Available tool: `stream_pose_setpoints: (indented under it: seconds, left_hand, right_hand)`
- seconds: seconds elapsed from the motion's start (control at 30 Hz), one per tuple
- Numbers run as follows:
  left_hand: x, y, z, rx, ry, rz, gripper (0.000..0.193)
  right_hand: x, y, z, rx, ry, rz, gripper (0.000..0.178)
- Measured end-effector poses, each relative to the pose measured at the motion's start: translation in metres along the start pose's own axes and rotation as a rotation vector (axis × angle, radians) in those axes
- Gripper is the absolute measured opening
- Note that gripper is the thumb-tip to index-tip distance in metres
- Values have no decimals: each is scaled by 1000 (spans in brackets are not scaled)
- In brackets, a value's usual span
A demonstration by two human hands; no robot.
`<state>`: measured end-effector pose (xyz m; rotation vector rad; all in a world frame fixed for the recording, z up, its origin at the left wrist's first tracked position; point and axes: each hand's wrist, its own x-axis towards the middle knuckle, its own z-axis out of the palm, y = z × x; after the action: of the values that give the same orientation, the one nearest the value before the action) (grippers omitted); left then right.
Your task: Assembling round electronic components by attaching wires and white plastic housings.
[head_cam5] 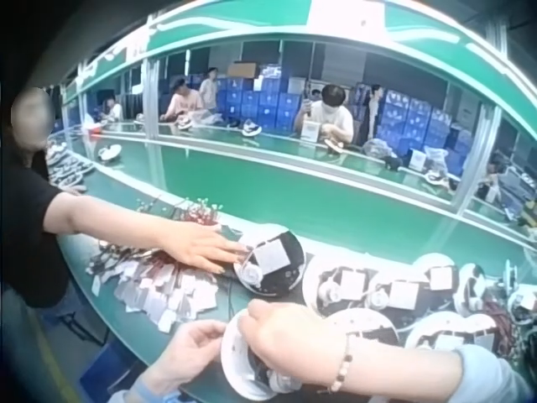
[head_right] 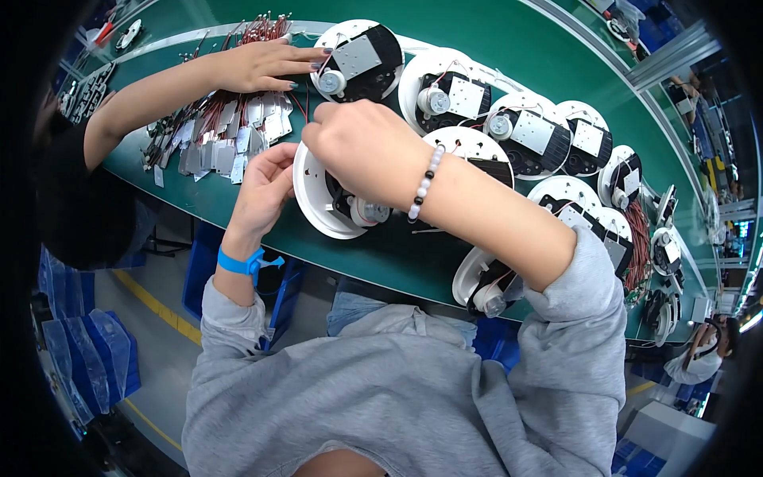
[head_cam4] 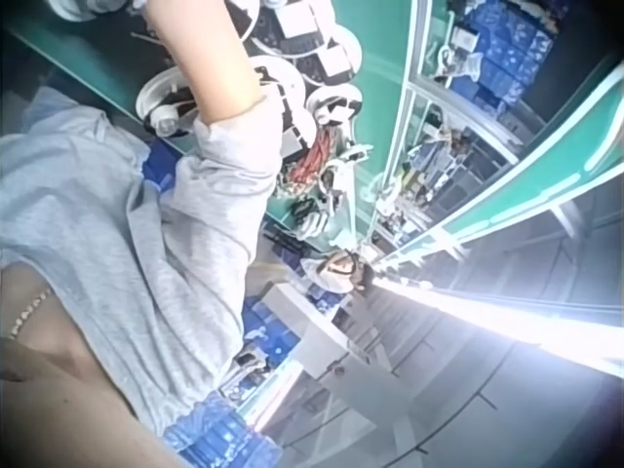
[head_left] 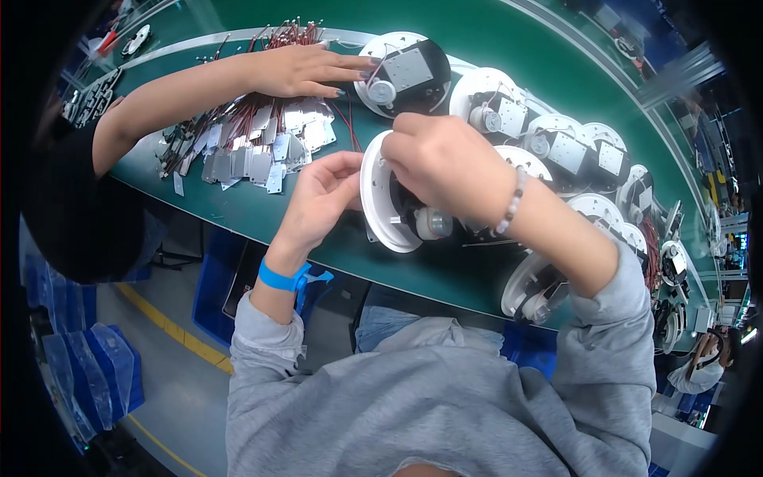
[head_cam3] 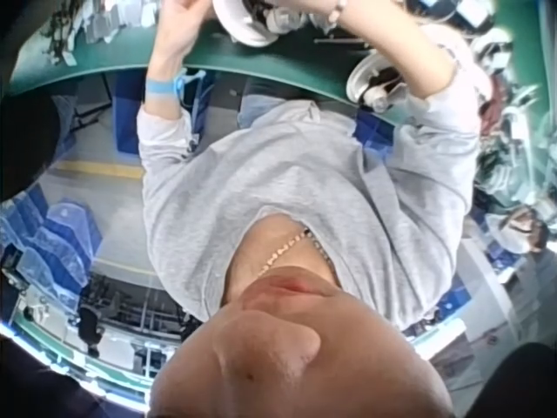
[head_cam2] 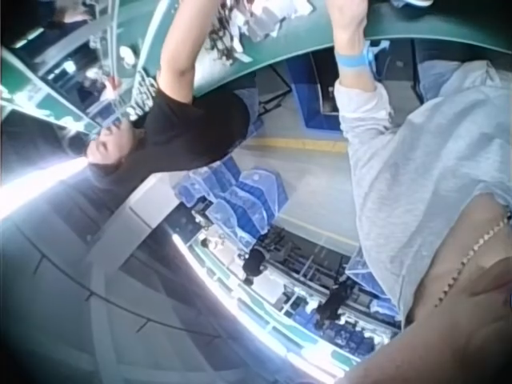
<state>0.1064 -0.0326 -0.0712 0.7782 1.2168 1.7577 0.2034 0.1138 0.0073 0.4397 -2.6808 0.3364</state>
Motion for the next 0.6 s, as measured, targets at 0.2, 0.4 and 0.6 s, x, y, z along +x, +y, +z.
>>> stream_pose_setpoints:
  seconds: [0.2, 0.4, 0.6]
  left_hand:
    - [0, 0, 1, -24, 13, 2, 21]
    - [0, -1, 0, -68, -21, 0, 23]
    - [0, -1, 2, -74, -31, 20, 26]
  right_hand:
    - [1, -5, 6, -177, -42, -22, 10]
    - [0, -3, 11, -124, -13, 27, 8]
    - [-5, 1, 3, 186, 40, 101, 8]
